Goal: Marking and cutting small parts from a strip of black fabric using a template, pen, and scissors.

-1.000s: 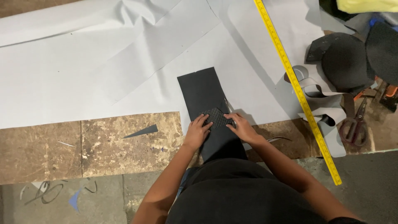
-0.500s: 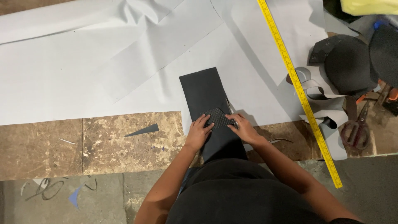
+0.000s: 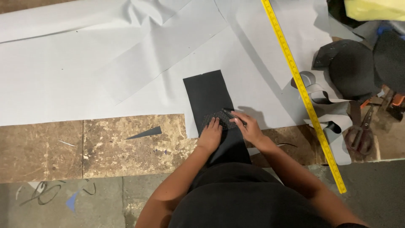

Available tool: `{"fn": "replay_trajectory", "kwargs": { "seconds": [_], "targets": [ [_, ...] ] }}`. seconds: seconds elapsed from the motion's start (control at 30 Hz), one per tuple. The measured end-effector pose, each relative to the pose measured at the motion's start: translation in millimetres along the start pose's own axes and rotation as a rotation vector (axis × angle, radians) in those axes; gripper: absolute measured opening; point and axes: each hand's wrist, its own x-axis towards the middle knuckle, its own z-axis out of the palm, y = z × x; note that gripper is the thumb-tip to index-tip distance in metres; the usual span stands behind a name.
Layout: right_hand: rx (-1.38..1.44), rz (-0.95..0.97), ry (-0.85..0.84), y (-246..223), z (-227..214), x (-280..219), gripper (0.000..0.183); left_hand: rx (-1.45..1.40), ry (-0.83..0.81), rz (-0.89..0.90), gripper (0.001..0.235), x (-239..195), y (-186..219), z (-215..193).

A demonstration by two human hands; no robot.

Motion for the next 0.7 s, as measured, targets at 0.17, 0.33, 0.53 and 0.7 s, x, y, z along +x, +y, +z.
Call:
{"fn": "replay_trajectory", "kwargs": {
  "seconds": [0.17, 0.33, 0.53, 0.7],
  "targets": [
    [0.069, 0.058, -0.020, 21.9, 3.3, 15.9, 0.033, 0.048, -0.237, 0.018, 0.052, -8.0, 18.0, -32.8],
    [0.039, 0.103, -0.051, 24.0, 3.8, 22.8, 0.032, 0.081, -0.297, 0.011, 0.061, -8.0, 21.8, -33.2],
    [-0.100, 0.254, -0.168, -20.8, -31.5, -5.9, 0.032, 0.042, -0.237, 0.003, 0.060, -9.4, 24.1, -25.3],
    [-0.112, 0.317, -0.111, -46.5, -42.7, -7.3, 0.033, 0.076, -0.238, 0.001, 0.059, -11.7, 28.5, -20.9]
  ]
}}
